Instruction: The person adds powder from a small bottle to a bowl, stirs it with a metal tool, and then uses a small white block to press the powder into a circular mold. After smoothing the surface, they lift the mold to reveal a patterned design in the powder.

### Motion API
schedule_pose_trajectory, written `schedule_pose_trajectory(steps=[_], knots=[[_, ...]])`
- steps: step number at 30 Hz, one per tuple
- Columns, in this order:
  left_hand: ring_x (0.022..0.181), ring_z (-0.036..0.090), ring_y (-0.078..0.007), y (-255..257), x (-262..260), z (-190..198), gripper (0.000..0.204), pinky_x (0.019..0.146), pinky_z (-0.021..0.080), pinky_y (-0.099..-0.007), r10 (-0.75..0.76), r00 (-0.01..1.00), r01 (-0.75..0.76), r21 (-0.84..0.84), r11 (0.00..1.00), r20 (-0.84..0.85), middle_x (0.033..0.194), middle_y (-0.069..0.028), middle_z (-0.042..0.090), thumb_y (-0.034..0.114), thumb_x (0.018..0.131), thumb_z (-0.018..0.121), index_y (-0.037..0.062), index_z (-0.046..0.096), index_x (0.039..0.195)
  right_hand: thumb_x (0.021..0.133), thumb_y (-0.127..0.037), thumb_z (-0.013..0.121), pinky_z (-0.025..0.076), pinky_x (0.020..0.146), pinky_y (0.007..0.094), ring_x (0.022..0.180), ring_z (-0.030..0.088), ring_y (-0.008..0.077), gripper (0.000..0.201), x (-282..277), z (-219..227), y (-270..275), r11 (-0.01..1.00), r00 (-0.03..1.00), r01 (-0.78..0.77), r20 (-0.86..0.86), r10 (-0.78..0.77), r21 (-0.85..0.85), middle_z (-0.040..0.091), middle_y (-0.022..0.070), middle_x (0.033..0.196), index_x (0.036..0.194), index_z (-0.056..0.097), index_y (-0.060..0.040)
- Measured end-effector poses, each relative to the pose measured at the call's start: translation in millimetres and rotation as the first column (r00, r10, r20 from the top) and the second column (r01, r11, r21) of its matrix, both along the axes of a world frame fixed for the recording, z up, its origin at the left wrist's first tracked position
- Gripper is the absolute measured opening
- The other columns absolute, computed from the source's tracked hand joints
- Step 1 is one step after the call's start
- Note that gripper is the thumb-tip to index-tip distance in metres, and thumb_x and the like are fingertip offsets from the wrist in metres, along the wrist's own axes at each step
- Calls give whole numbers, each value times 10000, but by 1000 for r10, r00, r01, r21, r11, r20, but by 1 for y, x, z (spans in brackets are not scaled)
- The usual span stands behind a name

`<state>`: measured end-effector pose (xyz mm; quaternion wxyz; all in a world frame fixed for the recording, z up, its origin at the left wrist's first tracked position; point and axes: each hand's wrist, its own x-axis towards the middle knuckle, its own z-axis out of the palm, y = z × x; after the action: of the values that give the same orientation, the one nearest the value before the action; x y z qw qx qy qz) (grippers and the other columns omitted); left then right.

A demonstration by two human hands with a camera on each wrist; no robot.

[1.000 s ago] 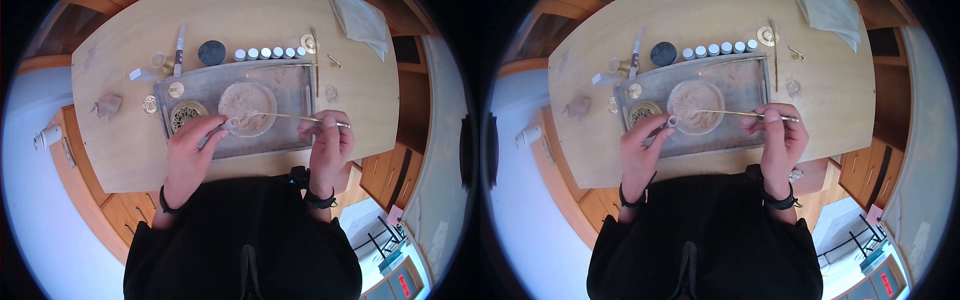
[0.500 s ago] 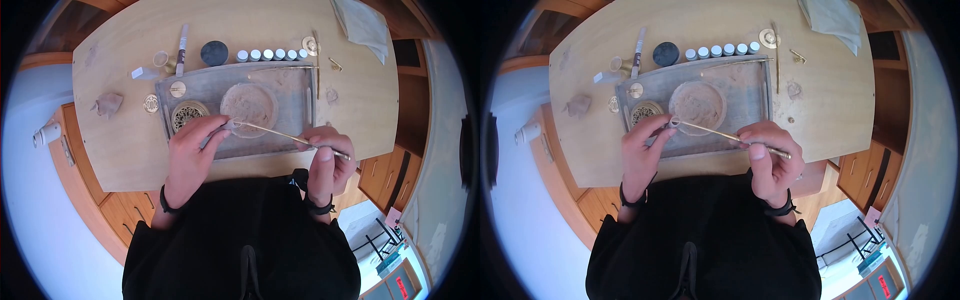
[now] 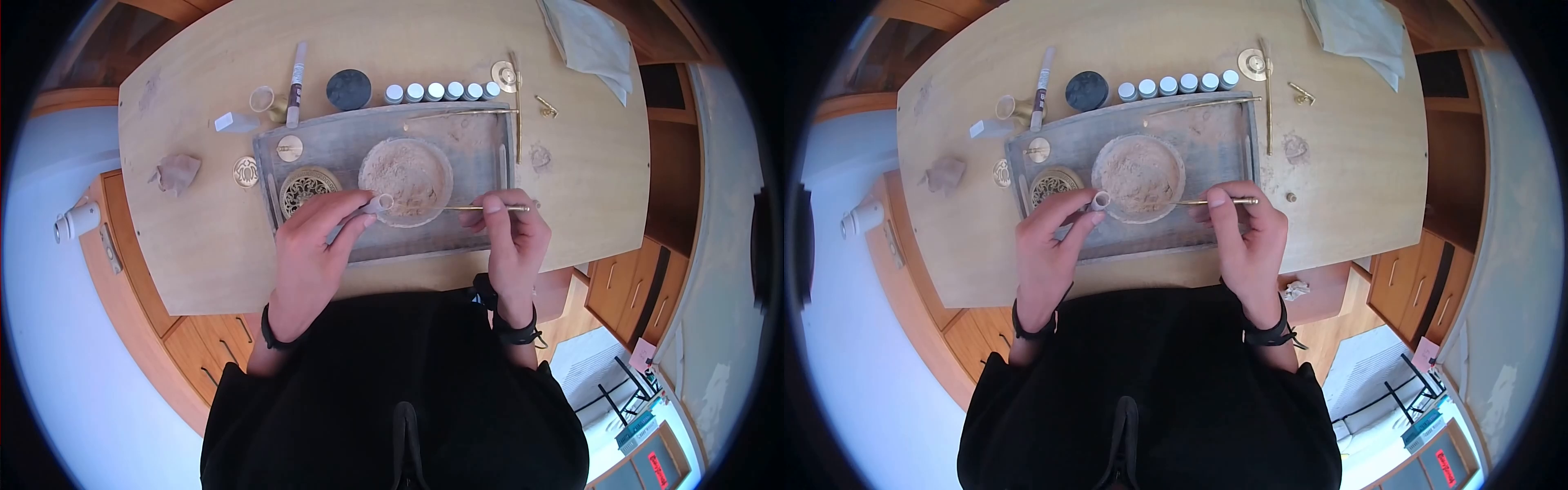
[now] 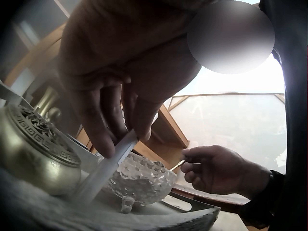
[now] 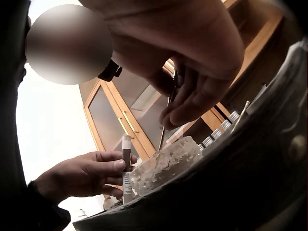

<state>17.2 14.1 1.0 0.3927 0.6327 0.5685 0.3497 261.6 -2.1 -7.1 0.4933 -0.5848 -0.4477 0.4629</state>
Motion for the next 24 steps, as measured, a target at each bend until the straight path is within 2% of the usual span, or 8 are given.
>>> schedule_pose_trajectory(steps=[3,8,17,24], knots=[[893,734,-287,0,0,0,234,812,575,-366,-1,1000,1,-3,1000,-1,1045,-142,772,46,907,798,5,765,1135,1095,-119,622,591,727,287,825,767,179,171,4,-3,5,1000,996,4,-86,-4,9,744,95,934,1061,677,40],[897,737,-285,0,-1,1,240,814,577,-363,-4,1000,4,-20,1000,-9,1052,-148,769,43,913,792,4,762,1148,1107,-133,598,585,699,295,775,748,189,182,10,-4,8,991,969,114,-227,-96,69,730,106,958,1047,664,25],[884,744,-252,-1,2,4,247,810,582,-346,22,1000,-20,-68,998,19,1057,-145,767,49,918,795,-1,755,1157,1115,-163,575,592,683,313,759,740,195,228,8,15,8,971,962,176,-239,-134,163,709,124,955,1033,653,36],[891,743,-259,-1,2,5,231,815,579,-351,18,1000,-17,-61,998,19,1050,-144,768,47,919,791,-4,758,1142,1108,-155,582,595,698,311,793,745,209,221,3,29,6,975,977,109,-200,-69,194,714,144,968,1039,656,42]])
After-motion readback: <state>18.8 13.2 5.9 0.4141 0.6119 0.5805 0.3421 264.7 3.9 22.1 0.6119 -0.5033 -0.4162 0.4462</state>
